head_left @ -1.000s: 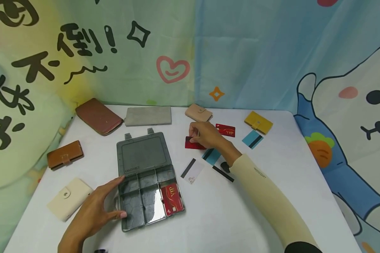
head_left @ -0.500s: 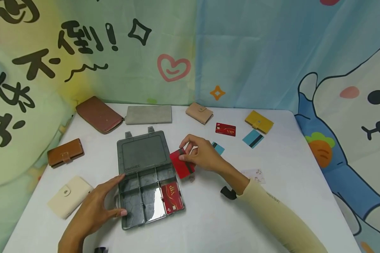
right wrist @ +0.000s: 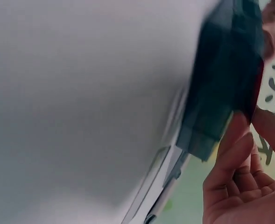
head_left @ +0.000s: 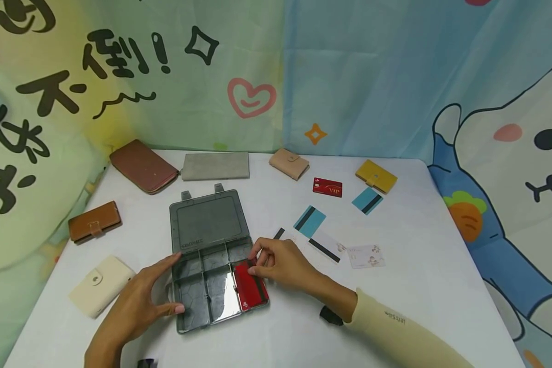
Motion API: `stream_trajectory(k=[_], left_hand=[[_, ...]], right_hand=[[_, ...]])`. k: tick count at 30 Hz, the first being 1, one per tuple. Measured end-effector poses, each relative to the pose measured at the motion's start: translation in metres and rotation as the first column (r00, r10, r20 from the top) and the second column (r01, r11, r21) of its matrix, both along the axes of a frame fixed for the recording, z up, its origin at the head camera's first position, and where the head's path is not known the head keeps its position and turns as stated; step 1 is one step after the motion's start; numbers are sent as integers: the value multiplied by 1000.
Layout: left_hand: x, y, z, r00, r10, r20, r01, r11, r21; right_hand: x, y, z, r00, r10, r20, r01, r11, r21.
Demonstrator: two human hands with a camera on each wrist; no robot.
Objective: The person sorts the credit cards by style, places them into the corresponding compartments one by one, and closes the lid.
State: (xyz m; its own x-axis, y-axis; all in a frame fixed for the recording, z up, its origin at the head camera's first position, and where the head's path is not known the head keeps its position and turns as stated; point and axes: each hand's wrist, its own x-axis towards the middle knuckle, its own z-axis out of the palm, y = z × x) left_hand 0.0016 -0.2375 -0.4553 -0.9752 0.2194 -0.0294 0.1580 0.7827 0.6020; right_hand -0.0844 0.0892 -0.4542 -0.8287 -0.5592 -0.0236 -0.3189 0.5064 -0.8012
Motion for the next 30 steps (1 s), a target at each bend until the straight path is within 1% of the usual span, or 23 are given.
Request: stream_trajectory(k=[2, 3, 6, 7, 9, 11, 13, 16, 18, 20, 23, 26, 30], left_hand=[[0, 0, 1, 1000, 1, -1, -1, 1000, -2], [0, 0, 1, 1000, 3, -4, -3, 1000, -3], [1, 0, 1, 1000, 2, -19, -2, 1000, -4], [1, 0, 1, 1000, 1, -23, -1, 1000, -2], [1, 0, 0, 1000, 1, -28, -1, 1000, -1], [0, 0, 0, 1000, 0, -24, 0, 1000, 0], [0, 0, 0, 1000, 1, -20, -1, 1000, -3], [0, 0, 0, 1000, 2, -22, -2, 1000, -5], [0, 0, 1, 1000, 4, -23, -4, 1000, -1], [0, 0, 2, 1000, 8, -19, -8, 1000, 5], [0, 0, 2, 1000, 14, -4, -14, 1000, 17], [0, 0, 2, 1000, 16, 1, -16, 1000, 25], [0, 0, 1, 1000, 14, -15, -14, 1000, 19]], right_hand=[[4, -3, -2, 996, 19, -88, -16, 999, 35], [5, -4, -3, 990, 26, -140, -18, 998, 59], [8, -8, -5, 959, 44, -281, -3, 989, 146], [8, -8, -5, 949, 50, -313, 4, 985, 170], [7, -9, -7, 937, 57, -344, 14, 980, 199], [3, -6, -7, 943, 51, -329, 13, 982, 190], [-5, -1, -9, 957, 37, -287, 8, 988, 153], [-22, 10, -10, 978, 22, -209, -1, 995, 97], [-34, 17, -11, 986, 28, -164, -12, 995, 95], [-43, 25, -11, 991, 48, -129, -31, 991, 127], [-51, 34, -11, 992, 89, -92, -67, 975, 214], [-53, 37, -10, 990, 118, -70, -94, 953, 288], [-54, 35, -10, 988, 127, -85, -91, 935, 343]])
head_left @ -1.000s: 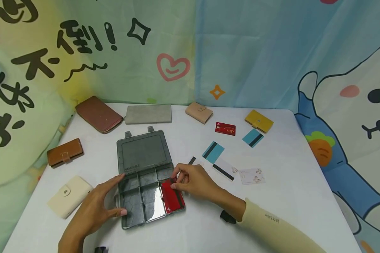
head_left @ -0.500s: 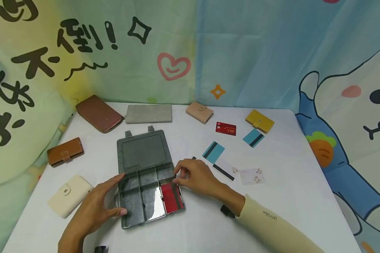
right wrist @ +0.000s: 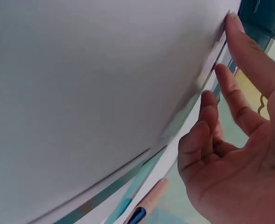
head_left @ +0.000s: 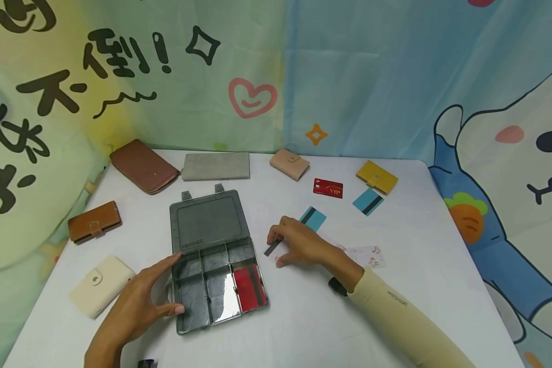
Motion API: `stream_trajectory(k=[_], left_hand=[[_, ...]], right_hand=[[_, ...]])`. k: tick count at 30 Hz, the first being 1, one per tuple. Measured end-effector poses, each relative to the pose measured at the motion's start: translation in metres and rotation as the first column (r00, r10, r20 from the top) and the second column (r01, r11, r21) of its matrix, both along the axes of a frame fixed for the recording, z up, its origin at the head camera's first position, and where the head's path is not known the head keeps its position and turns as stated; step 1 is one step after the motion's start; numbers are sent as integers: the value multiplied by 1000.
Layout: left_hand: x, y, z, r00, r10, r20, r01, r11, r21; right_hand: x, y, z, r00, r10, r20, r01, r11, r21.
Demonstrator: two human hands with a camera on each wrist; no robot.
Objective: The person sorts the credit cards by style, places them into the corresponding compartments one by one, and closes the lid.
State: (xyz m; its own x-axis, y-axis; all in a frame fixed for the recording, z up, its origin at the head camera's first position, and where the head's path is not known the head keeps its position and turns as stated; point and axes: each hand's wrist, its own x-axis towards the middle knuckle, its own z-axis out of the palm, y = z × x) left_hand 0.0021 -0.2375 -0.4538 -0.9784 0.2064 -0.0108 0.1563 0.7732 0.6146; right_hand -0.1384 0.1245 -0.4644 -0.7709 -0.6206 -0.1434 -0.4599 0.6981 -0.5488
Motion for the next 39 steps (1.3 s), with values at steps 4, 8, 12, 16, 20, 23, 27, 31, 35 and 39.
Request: stream_trajectory(k=[4, 8, 12, 16, 20, 23, 27, 31, 35, 39], left_hand=[[0, 0, 0, 1000, -4, -11, 4, 1000, 2], [0, 0, 0, 1000, -4, -5, 4, 1000, 2], [0, 0, -2, 1000, -3, -4, 3, 1000, -4], [0, 0, -3, 1000, -3, 6, 3, 1000, 0], [0, 0, -2, 1000, -6, -2, 6, 1000, -2], [0, 0, -3, 1000, -6, -7, 6, 1000, -7], [1, 0, -4, 1000, -7, 5, 7, 1000, -13], [0, 1, -3, 1000, -6, 14, 6, 1000, -16], [0, 1, -1, 1000, -4, 13, 4, 1000, -22], [0, 2, 1, 1000, 3, 25, -2, 1000, -29]], right_hand=[[-1, -3, -1, 999, -22, -37, 23, 999, 36], [-1, -3, 0, 997, -53, -53, 55, 998, 41], [-1, 0, 3, 994, -94, -50, 93, 996, -17], [-2, 3, 7, 992, -120, -45, 116, 989, -93], [-3, 5, 13, 992, -119, -33, 112, 979, -170], [-2, 5, 18, 992, -125, -21, 117, 967, -227], [4, 1, 19, 984, -173, 42, 176, 921, -346], [15, -9, 20, 954, -199, 226, 285, 835, -470], [30, -25, 19, 928, -147, 341, 314, 802, -508], [44, -42, 15, 927, -60, 369, 257, 821, -510]])
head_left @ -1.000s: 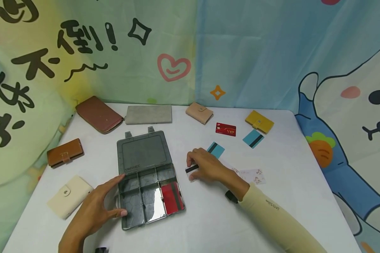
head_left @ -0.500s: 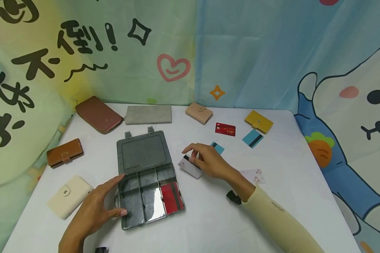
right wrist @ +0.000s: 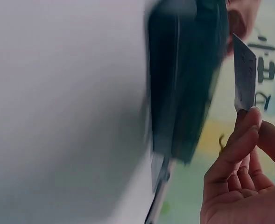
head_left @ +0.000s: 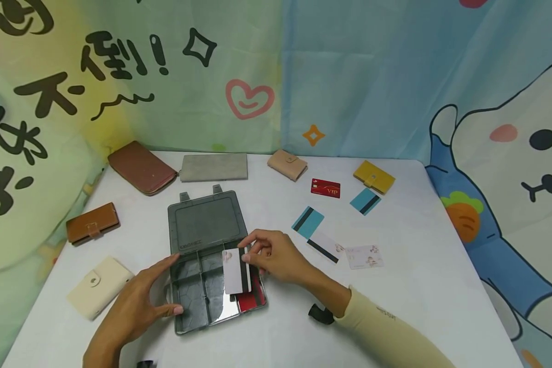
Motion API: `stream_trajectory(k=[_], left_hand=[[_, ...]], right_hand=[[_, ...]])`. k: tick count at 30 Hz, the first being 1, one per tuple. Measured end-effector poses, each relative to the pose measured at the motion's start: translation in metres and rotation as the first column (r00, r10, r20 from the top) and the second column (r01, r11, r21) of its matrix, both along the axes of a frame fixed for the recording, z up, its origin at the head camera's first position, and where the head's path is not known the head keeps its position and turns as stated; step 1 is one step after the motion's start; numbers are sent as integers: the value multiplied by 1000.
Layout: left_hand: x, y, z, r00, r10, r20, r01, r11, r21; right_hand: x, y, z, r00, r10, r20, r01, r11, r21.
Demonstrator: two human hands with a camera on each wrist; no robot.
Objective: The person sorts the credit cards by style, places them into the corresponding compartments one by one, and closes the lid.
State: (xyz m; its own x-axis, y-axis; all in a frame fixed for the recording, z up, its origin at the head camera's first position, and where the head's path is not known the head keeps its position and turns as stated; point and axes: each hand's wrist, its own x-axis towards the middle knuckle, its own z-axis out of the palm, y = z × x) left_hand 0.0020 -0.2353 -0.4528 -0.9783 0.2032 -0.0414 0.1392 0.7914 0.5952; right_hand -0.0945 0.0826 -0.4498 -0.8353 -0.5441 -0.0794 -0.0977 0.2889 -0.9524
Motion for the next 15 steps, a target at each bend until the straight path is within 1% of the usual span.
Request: stream_trajectory(k=[4, 7, 9, 11, 13, 15], left_hand=[[0, 0, 0, 1000, 7, 18, -7, 1000, -7], [0, 0, -1, 1000, 10, 26, -10, 1000, -7], [0, 0, -1, 1000, 11, 28, -11, 1000, -9], [0, 0, -1, 1000, 12, 27, -12, 1000, -8], [0, 0, -1, 1000, 11, 26, -11, 1000, -5], [0, 0, -1, 1000, 11, 26, -11, 1000, -2]], right_hand=[[10, -16, -4, 997, 71, -4, -71, 997, -20], [15, -26, -5, 996, 90, -26, -90, 996, 5], [19, -31, -5, 994, 92, -65, -88, 994, 65], [22, -35, -4, 985, 108, -137, -87, 984, 153], [24, -37, -3, 965, 141, -219, -85, 965, 246], [24, -37, -2, 943, 177, -282, -85, 946, 312]])
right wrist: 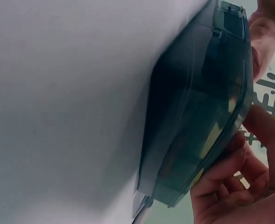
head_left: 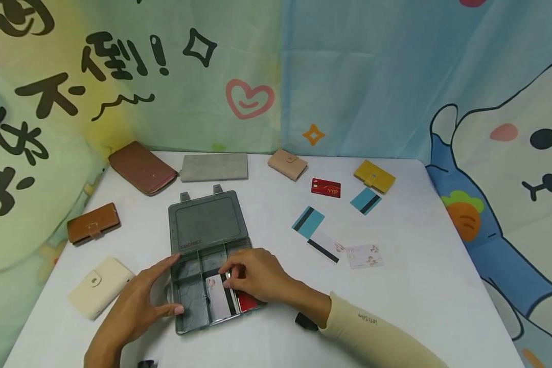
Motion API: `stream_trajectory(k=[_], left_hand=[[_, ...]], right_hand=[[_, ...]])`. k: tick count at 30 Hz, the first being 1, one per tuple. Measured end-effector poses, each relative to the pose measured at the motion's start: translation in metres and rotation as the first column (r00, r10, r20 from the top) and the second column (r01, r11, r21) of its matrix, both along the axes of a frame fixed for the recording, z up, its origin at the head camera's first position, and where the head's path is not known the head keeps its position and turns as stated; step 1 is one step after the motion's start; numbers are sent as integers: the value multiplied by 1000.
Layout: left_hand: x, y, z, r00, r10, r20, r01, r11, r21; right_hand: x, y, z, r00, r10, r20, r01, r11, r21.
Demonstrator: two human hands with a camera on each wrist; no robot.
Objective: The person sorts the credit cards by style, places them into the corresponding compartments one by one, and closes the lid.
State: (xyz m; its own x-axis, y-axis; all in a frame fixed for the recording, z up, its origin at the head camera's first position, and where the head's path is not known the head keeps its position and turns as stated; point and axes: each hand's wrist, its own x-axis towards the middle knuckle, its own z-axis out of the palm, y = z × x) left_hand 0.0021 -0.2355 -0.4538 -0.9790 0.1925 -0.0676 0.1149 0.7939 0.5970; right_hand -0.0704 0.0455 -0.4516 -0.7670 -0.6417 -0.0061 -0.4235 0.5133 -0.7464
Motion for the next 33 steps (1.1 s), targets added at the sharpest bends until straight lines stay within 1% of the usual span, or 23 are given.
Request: stream_trajectory(k=[1, 3, 6, 8, 11, 14, 19, 22, 24, 26, 29, 30, 33], left_hand=[[0, 0, 0, 1000, -2, 0, 2, 1000, 3], [0, 0, 0, 1000, -4, -2, 5, 1000, 6], [1, 0, 0, 1000, -7, -10, 7, 1000, 8], [1, 0, -1, 1000, -8, -15, 8, 1000, 6], [1, 0, -1, 1000, -7, -17, 7, 1000, 2], [0, 0, -1, 1000, -1, -9, 1, 1000, -1], [1, 0, 0, 1000, 8, 4, -8, 1000, -2], [2, 0, -1, 1000, 5, -1, -5, 1000, 5], [2, 0, 0, 1000, 3, -3, -3, 1000, 7], [2, 1, 1, 1000, 3, -5, -3, 1000, 7], [2, 1, 1, 1000, 3, -2, -3, 1000, 9], [2, 1, 1, 1000, 2, -3, -2, 1000, 10], [1, 1, 0, 1000, 1, -8, -1, 1000, 14]], right_hand=[[-1, 1, 0, 1000, 11, -17, -11, 1000, 13], [-4, 3, 0, 1000, 27, -10, -27, 1000, 5], [-13, 11, 0, 998, 34, 51, -31, 998, -51], [-22, 19, 1, 997, 25, 74, -18, 997, -81], [-42, 35, 1, 996, -14, 90, 24, 994, -110], [-66, 55, -1, 994, -68, 87, 79, 989, -125], [-104, 95, -7, 982, -170, 87, 179, 979, -100], [-123, 118, -9, 969, -229, 96, 237, 968, -81], [-135, 133, -9, 955, -271, 119, 281, 957, -71], [-147, 147, -9, 941, -318, 115, 325, 945, -45], [-165, 165, -11, 920, -386, 62, 386, 922, 17], [-170, 170, -12, 912, -408, 33, 407, 913, 42], [-185, 182, -17, 876, -480, -46, 482, 867, 126]])
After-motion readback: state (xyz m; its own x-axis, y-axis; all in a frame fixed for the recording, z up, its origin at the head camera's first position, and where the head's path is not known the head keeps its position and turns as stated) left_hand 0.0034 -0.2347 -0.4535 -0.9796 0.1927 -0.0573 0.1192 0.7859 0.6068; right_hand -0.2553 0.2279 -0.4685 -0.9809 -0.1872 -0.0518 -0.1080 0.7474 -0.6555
